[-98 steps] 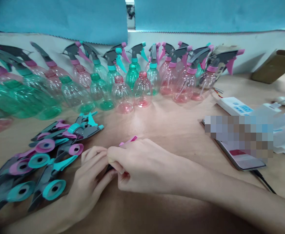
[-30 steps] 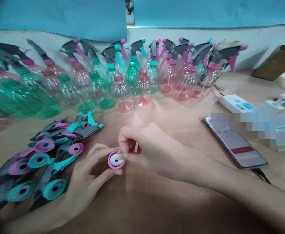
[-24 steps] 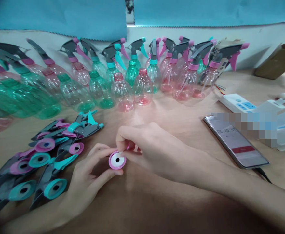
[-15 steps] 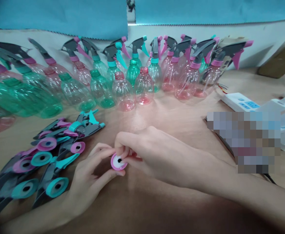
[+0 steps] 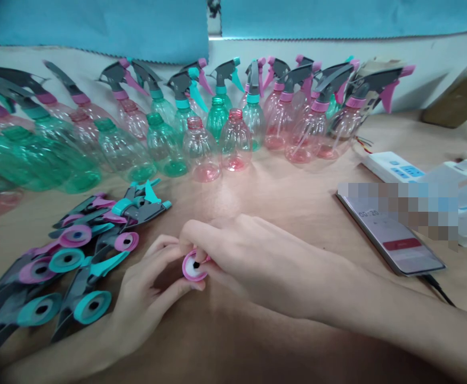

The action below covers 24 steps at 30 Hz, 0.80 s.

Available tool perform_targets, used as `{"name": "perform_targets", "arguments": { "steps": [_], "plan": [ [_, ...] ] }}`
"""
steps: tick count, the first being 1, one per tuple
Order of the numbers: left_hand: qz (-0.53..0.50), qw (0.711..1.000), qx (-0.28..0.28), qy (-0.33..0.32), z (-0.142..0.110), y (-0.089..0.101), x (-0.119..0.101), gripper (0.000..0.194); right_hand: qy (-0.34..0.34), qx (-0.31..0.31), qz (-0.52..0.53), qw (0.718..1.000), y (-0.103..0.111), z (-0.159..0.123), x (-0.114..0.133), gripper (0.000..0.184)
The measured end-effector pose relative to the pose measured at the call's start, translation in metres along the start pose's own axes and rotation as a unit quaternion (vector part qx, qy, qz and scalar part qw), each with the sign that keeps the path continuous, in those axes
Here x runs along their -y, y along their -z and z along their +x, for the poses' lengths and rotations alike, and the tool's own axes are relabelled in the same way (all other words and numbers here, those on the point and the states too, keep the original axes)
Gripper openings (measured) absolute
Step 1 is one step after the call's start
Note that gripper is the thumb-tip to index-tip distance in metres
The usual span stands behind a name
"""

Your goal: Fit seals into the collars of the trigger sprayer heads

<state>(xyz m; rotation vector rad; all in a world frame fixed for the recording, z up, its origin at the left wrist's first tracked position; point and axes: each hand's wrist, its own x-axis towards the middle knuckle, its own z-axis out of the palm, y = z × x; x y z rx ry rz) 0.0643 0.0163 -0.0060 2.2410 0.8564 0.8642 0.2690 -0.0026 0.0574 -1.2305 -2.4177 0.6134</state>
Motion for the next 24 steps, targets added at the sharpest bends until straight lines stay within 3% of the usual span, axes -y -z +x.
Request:
{"name": "perform_targets", "arguments": {
  "steps": [6, 10, 15, 24],
  "plan": [
    [0.007, 0.999, -0.006, -0.038, -0.002, 0.0, 0.001, 0.02, 0.024, 0.009, -0.046, 0.999, -0.001, -0.002, -0.002, 0.014],
    [0.014, 0.999, 0.017, -0.031, -0.002, 0.001, 0.001, 0.015, 0.037, 0.022, -0.048, 0.998, 0.002, -0.002, -0.003, 0.014],
    [0.003, 0.998, 0.001, -0.061, 0.0, 0.001, 0.001, 0.015, 0.032, 0.041, -0.032, 0.998, 0.005, -0.002, -0.002, 0.009],
    [0.012, 1.0, -0.005, -0.011, 0.0, 0.0, 0.001, 0.007, 0.048, 0.033, -0.041, 0.997, -0.006, 0.004, 0.001, 0.011]
  ]
}}
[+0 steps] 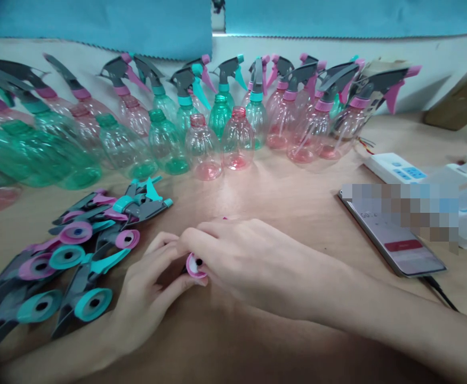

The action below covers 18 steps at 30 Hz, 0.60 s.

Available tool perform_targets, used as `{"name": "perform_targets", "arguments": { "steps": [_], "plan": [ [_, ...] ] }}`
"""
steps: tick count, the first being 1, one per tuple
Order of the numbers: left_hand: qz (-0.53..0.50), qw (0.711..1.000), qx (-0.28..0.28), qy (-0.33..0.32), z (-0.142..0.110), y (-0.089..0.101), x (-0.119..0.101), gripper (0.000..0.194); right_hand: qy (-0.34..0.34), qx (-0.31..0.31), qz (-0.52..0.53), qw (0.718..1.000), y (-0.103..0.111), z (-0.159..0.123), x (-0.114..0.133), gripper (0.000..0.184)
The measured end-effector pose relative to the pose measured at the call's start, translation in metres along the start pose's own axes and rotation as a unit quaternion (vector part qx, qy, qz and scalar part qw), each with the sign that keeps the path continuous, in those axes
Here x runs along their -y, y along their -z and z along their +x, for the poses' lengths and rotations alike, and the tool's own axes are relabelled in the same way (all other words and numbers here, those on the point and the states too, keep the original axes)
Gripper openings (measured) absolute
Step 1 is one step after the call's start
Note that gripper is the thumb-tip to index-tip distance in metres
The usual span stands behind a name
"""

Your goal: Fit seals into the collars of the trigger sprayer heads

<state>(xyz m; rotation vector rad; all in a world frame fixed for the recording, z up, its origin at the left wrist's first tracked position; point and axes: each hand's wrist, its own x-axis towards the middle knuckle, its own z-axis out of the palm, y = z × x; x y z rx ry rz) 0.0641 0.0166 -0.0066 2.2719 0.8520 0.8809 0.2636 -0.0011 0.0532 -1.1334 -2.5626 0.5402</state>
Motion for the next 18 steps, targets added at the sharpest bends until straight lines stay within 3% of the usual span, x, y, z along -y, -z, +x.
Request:
{"name": "perform_targets", "arguments": {
  "steps": [5, 11, 18],
  "plan": [
    [0.0, 1.0, -0.007, -0.026, -0.0009, 0.0009, -0.0003, 0.011, 0.016, -0.054, 0.016, 0.998, -0.0057, 0.0042, 0.0016, 0.006],
    [-0.003, 0.999, -0.02, -0.05, -0.0018, -0.0011, 0.0024, 0.023, -0.048, -0.048, 0.098, 0.993, -0.0001, 0.0029, 0.0001, 0.01],
    [-0.018, 0.999, -0.021, -0.025, -0.0006, -0.0013, -0.0001, 0.018, -0.037, -0.035, 0.063, 0.997, 0.0021, -0.001, -0.0036, 0.01]
  ]
}}
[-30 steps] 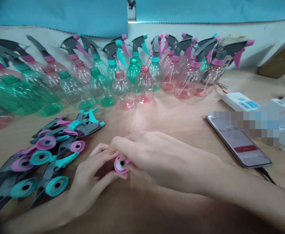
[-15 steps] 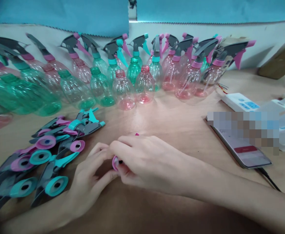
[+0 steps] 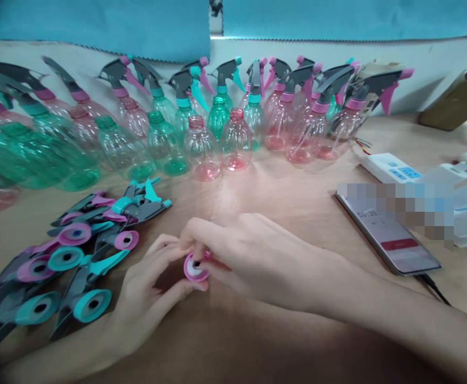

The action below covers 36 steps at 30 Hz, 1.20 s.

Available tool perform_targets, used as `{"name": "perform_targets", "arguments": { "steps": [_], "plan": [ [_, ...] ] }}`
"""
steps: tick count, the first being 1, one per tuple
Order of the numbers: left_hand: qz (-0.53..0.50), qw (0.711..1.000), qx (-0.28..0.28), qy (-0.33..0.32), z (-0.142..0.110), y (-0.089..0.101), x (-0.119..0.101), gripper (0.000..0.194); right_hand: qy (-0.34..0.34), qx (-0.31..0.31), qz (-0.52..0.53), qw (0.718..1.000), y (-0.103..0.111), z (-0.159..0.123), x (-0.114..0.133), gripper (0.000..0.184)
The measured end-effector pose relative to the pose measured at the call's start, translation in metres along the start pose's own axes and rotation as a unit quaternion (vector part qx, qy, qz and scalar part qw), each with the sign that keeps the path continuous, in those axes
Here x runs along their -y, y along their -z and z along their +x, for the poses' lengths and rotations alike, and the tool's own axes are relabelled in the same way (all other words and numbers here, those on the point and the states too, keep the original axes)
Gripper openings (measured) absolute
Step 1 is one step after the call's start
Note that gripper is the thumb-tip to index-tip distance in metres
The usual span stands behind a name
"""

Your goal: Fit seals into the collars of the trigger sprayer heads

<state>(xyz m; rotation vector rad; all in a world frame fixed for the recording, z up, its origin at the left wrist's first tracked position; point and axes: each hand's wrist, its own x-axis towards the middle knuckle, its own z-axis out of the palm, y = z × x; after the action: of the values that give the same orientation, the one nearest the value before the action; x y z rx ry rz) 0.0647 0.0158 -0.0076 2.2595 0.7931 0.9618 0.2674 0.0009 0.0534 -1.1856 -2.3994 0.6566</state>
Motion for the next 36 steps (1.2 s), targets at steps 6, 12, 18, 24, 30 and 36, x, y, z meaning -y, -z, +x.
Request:
{"name": "perform_targets", "arguments": {
  "steps": [6, 12, 18, 24, 30, 36],
  "plan": [
    [-0.02, 0.999, 0.039, 0.02, 0.002, 0.003, -0.001, 0.007, 0.081, 0.036, -0.017, 0.996, 0.003, 0.002, 0.0, 0.01],
    [-0.027, 0.998, 0.048, 0.025, 0.001, 0.003, 0.001, 0.01, 0.104, 0.007, -0.053, 0.993, -0.001, 0.001, 0.0, 0.015],
    [-0.018, 0.999, 0.032, 0.037, -0.001, 0.001, 0.001, 0.009, 0.045, 0.012, -0.041, 0.998, 0.002, -0.003, 0.0, 0.007],
    [-0.001, 0.999, 0.019, 0.049, 0.0, 0.001, 0.002, 0.011, 0.022, -0.002, -0.061, 0.998, -0.01, -0.002, -0.001, 0.006],
    [0.004, 0.999, 0.005, 0.053, 0.0, -0.001, 0.005, 0.021, 0.011, 0.001, -0.034, 0.999, -0.005, 0.0, -0.003, 0.012],
    [0.037, 0.998, -0.022, 0.044, 0.001, -0.002, 0.004, 0.023, 0.013, 0.036, -0.037, 0.999, -0.003, -0.006, 0.002, 0.017]
  ]
}}
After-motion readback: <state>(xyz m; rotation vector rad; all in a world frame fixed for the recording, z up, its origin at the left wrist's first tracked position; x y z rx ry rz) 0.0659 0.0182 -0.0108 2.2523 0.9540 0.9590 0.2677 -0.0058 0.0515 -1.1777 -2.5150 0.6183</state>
